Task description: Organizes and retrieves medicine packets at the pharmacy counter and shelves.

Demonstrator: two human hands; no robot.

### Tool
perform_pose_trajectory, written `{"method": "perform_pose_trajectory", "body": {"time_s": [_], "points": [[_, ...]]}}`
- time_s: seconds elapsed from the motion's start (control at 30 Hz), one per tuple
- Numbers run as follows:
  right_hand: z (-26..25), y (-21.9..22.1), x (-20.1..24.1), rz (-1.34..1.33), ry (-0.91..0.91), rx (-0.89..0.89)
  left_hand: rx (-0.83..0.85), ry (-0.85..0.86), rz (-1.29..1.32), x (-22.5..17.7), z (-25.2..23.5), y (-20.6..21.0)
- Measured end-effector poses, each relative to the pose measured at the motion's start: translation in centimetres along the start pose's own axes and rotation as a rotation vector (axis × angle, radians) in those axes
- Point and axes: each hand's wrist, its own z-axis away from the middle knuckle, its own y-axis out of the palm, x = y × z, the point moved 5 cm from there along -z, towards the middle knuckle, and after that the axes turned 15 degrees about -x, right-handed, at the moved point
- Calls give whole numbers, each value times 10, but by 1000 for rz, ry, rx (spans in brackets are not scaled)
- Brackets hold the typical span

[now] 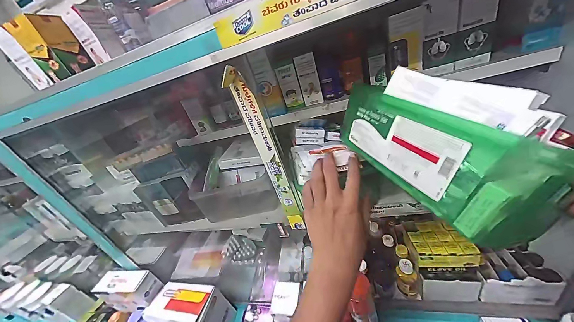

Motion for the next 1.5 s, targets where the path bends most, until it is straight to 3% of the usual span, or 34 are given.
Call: {"method": "perform_pose_trajectory", "body": {"time_s": [0.3,0.43,0.57,0.7,0.77,0.87,1.17,1.5], "points": [[-10,2,21,78,-111,21,182,-61,76,36,-28,21],[-14,6,36,107,-186,21,173,-56,-66,38,-35,18],[-14,16,50,133,-284,-13,293,-158,-218,30,-43,18],[-13,26,64,182,-380,-12,365,-119,-366,27,-54,19],[-14,31,71,193,-416,-4,359,-73,-368,26,-56,13],[-16,36,81,211,-457,-23,204,28,-252,17,-48,-3],[-24,30,109,158,-337,202,152,122,-126,39,-33,19],[-24,29,100,139,-237,300,561,8,-215,34,-61,22]]}}
